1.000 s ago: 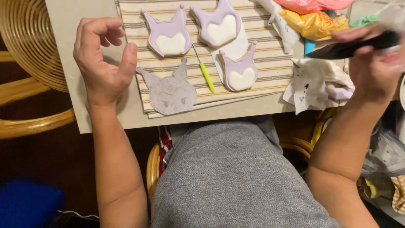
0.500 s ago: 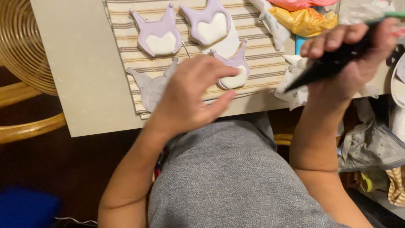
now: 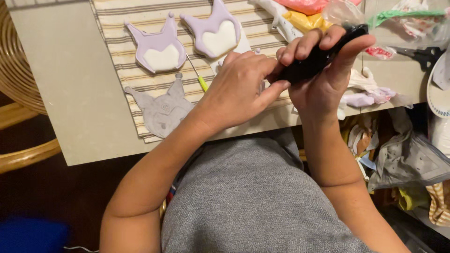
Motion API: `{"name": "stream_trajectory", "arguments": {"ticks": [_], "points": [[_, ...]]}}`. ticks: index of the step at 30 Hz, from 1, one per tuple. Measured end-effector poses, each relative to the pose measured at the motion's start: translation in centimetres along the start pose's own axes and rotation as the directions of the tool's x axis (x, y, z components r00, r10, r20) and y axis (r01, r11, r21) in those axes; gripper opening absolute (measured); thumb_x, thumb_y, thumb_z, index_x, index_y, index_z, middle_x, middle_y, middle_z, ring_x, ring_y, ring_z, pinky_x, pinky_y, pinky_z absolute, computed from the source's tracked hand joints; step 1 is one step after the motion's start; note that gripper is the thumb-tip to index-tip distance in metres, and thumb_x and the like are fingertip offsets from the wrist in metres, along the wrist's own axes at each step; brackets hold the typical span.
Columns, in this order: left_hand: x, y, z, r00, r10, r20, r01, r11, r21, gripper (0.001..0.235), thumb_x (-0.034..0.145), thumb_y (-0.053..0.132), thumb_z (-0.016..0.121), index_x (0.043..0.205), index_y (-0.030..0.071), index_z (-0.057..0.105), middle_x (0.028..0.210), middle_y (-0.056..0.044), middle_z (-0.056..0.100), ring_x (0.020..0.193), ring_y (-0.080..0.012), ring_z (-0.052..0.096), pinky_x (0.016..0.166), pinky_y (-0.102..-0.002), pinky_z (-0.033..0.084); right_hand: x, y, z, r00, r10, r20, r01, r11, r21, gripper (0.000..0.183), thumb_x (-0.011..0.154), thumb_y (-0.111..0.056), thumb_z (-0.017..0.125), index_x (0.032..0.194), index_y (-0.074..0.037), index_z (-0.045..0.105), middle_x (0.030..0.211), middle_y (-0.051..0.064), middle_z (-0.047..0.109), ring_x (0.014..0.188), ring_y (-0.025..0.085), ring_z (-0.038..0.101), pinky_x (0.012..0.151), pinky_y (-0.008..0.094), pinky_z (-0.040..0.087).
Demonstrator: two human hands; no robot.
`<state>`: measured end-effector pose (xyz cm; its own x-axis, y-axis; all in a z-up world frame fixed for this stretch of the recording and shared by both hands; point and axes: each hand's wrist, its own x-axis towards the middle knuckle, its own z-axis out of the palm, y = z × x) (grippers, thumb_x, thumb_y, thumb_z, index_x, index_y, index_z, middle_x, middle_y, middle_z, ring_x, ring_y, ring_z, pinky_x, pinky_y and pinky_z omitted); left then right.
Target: The person decorates character-themed cookies using piping bags of black and pink icing and a small scribing tool. They pipe facial features onto the cookies and use the tool to refine the icing shapes and details.
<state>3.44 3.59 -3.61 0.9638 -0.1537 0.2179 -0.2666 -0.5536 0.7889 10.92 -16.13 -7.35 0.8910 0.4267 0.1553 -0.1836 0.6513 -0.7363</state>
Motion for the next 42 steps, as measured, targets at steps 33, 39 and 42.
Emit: {"name": "stream_trajectory", "arguments": {"ticks": [33, 39, 42], "points": [[-4.3, -2.6, -2.0, 0.998, 0.045, 0.05, -0.064, 0.867, 0.494, 0.084, 0.071, 0.047, 0.087, 0.136, 0.001, 0.058, 0.126, -0.015, 0.056, 0.128, -0.0309, 0.041, 0.106, -0.049, 0.029, -3.0, -3.3, -4.4, 0.994, -0.028, -0.105, 0.033, 0.998, 0.051, 0.051, 0.107, -0.063, 0.046, 0.092, -0.019, 0.065, 0.07, -0.006, 0.044, 0.061, 0.007, 0.038, 0.058, 0.021, 0.032], [-4.7, -3.0, -1.1, 0.995, 0.078, 0.057, -0.096, 0.808, 0.582, 0.079, 0.08, 0.047, 0.084, 0.142, 0.007, 0.054, 0.124, -0.007, 0.057, 0.129, -0.0249, 0.041, 0.108, -0.046, 0.026, -3.5, -2.1, -2.0, 0.989, -0.079, -0.122, 0.068, 0.993, -0.093, 0.061, 0.11, -0.067, 0.038, 0.084, -0.013, 0.047, 0.073, 0.002, 0.05, 0.063, 0.018, 0.05, 0.064, 0.035, 0.049], [-4.6, -3.0, -1.1, 0.996, 0.07, 0.06, -0.093, 0.779, 0.62, 0.081, 0.083, 0.05, 0.082, 0.145, 0.006, 0.053, 0.122, -0.009, 0.057, 0.127, -0.0261, 0.041, 0.106, -0.046, 0.026, -2.8, -1.4, -0.4, 0.985, -0.151, -0.083, 0.121, 0.949, -0.292, 0.06, 0.109, -0.068, 0.035, 0.085, -0.014, 0.039, 0.071, 0.005, 0.048, 0.06, 0.022, 0.052, 0.063, 0.041, 0.054]]}}
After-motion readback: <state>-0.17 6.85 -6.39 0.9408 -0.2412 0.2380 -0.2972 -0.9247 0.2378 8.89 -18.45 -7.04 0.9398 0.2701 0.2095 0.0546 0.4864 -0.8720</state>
